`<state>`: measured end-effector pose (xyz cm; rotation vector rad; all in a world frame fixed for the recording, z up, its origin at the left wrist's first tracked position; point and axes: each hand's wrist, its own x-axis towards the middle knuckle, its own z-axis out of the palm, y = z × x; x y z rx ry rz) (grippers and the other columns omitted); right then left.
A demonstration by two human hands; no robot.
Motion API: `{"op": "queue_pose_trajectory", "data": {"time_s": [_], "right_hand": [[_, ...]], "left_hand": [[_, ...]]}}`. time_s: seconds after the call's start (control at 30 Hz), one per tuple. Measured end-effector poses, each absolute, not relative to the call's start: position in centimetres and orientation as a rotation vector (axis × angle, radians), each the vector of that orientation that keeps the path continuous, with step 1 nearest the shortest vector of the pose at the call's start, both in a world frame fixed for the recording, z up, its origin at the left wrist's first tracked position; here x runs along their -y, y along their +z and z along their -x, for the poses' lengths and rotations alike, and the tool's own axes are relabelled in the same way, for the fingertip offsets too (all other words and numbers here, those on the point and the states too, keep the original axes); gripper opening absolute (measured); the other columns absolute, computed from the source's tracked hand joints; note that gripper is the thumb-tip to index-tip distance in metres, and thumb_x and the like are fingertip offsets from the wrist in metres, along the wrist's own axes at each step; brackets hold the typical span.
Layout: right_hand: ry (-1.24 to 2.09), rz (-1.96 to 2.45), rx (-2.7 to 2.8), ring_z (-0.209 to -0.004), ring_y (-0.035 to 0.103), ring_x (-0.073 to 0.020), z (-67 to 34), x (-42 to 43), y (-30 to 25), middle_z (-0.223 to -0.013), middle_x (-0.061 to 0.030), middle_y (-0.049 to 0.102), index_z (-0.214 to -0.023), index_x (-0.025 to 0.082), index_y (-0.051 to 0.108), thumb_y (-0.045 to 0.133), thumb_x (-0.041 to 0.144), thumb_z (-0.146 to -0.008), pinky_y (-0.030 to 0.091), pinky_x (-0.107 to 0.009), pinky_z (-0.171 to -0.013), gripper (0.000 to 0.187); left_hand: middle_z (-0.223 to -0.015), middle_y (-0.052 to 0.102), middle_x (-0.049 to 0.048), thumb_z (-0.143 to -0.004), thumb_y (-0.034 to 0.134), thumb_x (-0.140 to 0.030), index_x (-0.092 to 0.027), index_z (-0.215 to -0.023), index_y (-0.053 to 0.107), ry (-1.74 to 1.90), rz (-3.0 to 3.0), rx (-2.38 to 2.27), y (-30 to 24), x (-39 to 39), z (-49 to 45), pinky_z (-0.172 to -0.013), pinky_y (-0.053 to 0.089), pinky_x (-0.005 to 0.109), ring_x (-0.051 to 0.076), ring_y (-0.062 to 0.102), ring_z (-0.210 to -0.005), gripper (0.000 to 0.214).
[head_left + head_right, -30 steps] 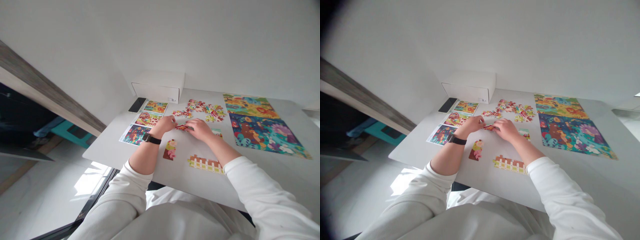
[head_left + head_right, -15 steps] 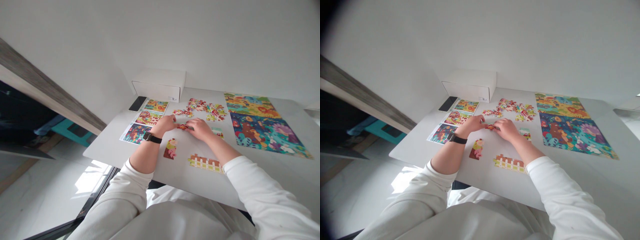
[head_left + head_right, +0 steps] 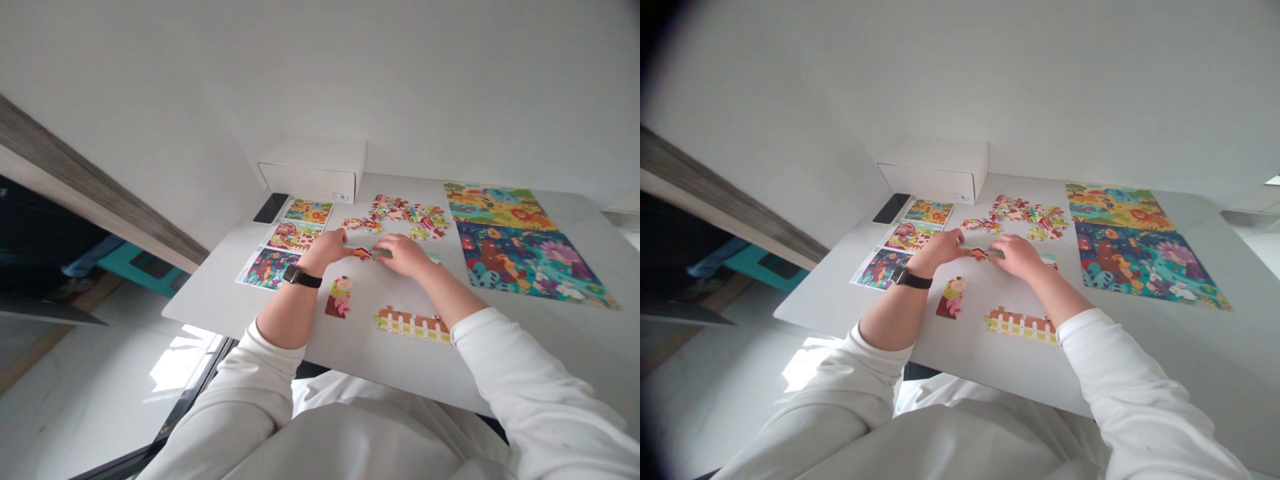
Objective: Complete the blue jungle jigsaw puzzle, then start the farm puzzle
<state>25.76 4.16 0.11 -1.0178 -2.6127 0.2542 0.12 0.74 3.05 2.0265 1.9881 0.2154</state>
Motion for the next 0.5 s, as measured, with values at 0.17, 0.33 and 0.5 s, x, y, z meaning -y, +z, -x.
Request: {"op": "queue_pose_trajectory", "data": {"time_s": [0.17,0.33,0.5], "right_hand": [[0.252,1.046,2.655,-0.118,0.073,-0.0298,-25.69,-4.13,0.03,-0.123,-0.0112,0.081,-0.120,0.022,0.083,0.076,0.022,-0.096,0.055,-0.043,-0.108,0.025],[0.239,1.034,2.657,-0.117,0.073,-0.0302,-25.66,-4.19,0.05,-0.122,-0.0114,0.081,-0.119,0.022,0.083,0.077,0.023,-0.096,0.055,-0.043,-0.107,0.024],[0.233,1.022,2.650,-0.117,0.073,-0.0296,-25.63,-4.18,-0.03,-0.121,-0.0108,0.081,-0.119,0.023,0.083,0.077,0.024,-0.096,0.055,-0.042,-0.107,0.024]], "left_hand": [[-0.110,0.081,0.0123,-0.090,0.082,-0.055,-0.021,-0.121,0.072,0.212,-2.037,-1.976,3.16,-0.70,0.16,-0.080,0.051,0.033,0.030,0.076,-0.101,0.048],[-0.111,0.081,0.0125,-0.087,0.083,-0.057,-0.022,-0.120,0.072,0.229,-2.020,-1.969,2.67,-0.79,0.67,-0.078,0.051,0.033,0.031,0.076,-0.102,0.050],[-0.112,0.081,0.0129,-0.088,0.082,-0.056,-0.022,-0.121,0.071,0.235,-2.023,-1.974,2.54,-0.81,0.60,-0.079,0.052,0.033,0.031,0.076,-0.104,0.048]]}}
